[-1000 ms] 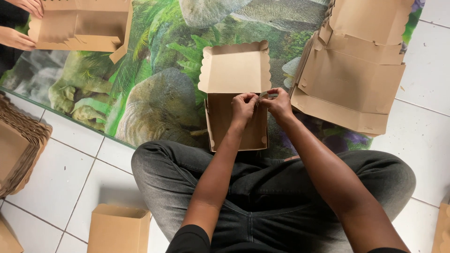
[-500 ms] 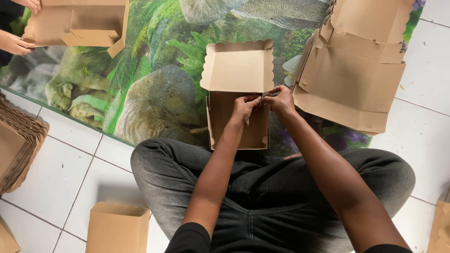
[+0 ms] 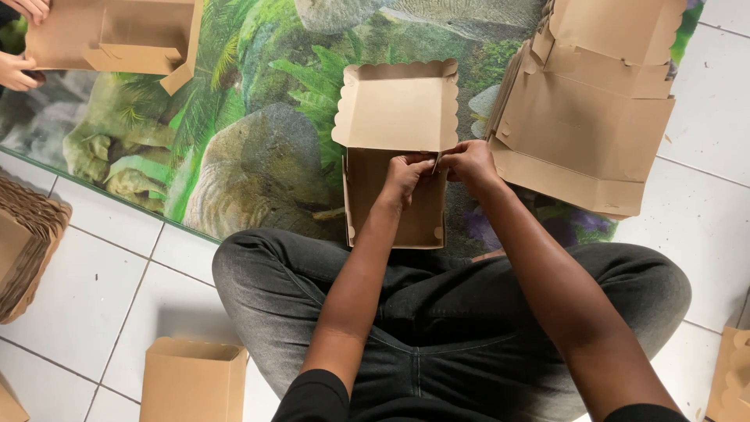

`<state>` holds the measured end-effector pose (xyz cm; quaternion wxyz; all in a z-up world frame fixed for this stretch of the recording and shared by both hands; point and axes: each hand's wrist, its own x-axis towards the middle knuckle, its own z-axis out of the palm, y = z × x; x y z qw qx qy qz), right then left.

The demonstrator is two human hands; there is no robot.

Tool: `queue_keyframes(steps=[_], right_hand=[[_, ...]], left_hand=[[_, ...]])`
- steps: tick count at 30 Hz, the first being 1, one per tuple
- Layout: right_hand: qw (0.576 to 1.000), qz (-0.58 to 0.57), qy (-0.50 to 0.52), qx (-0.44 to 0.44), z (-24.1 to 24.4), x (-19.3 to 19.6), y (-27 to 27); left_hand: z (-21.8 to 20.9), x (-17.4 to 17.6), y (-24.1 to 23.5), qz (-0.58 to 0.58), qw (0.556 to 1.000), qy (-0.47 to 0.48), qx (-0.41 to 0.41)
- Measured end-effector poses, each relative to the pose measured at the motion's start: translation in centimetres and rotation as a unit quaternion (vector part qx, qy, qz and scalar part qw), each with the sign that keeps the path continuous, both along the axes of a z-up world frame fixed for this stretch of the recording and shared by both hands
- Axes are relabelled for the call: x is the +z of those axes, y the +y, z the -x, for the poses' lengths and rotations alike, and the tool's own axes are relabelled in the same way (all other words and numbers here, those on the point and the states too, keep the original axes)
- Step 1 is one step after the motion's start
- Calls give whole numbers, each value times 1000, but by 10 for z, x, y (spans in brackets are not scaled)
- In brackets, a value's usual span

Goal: Folding and assembling cardboard boxes from flat sheets by hand.

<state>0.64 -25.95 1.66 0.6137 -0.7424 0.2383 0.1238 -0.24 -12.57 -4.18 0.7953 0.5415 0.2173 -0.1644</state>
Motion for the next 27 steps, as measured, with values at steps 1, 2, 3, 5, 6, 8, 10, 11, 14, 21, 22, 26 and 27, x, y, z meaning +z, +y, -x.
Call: queue_keyframes(steps=[1, 2, 3, 5, 6, 8, 10, 11, 14, 21, 22, 26, 27], right_hand=[[1000, 0, 1, -1, 1, 0, 0], [1000, -8, 8, -5, 0, 0, 0], [1000, -17, 15, -10, 0, 0, 1], [999, -29, 24, -14, -2, 2, -1], [998, -41, 32, -19, -3, 3, -2], [999, -38, 31, -18, -2, 6, -3], [999, -36, 30, -18, -2, 5, -4], [998, -41, 33, -25, -3, 2, -4], [997, -48, 43, -35, -4, -4, -6], [993, -75, 53, -79, -3, -11, -1], [993, -75, 54, -79, -3, -15, -2], [989, -109, 54, -82, -2, -17, -2], [989, -113, 57, -75, -1, -14, 0]], left_hand=[[0, -2, -1, 0, 1000, 1, -1], [-1, -4, -2, -5, 1000, -2, -6], [-2, -6, -2, -9, 1000, -5, -11], [-3, -8, -3, -11, 1000, -3, -10], [-3, -9, -4, -12, 1000, -3, -9], [-4, -10, -5, -16, 1000, -2, -10], [-4, -15, -5, -19, 1000, -2, -11], [-5, -19, -5, -24, 1000, -5, -14], [-5, -21, -5, -27, 999, -7, -22], [6, -4, -12, 8, 1000, 0, -14], [7, -4, -12, 8, 1000, 0, -15], [-1, -29, -20, 17, 1000, 1, 11], [-5, -42, -23, -1, 1000, -5, 17]])
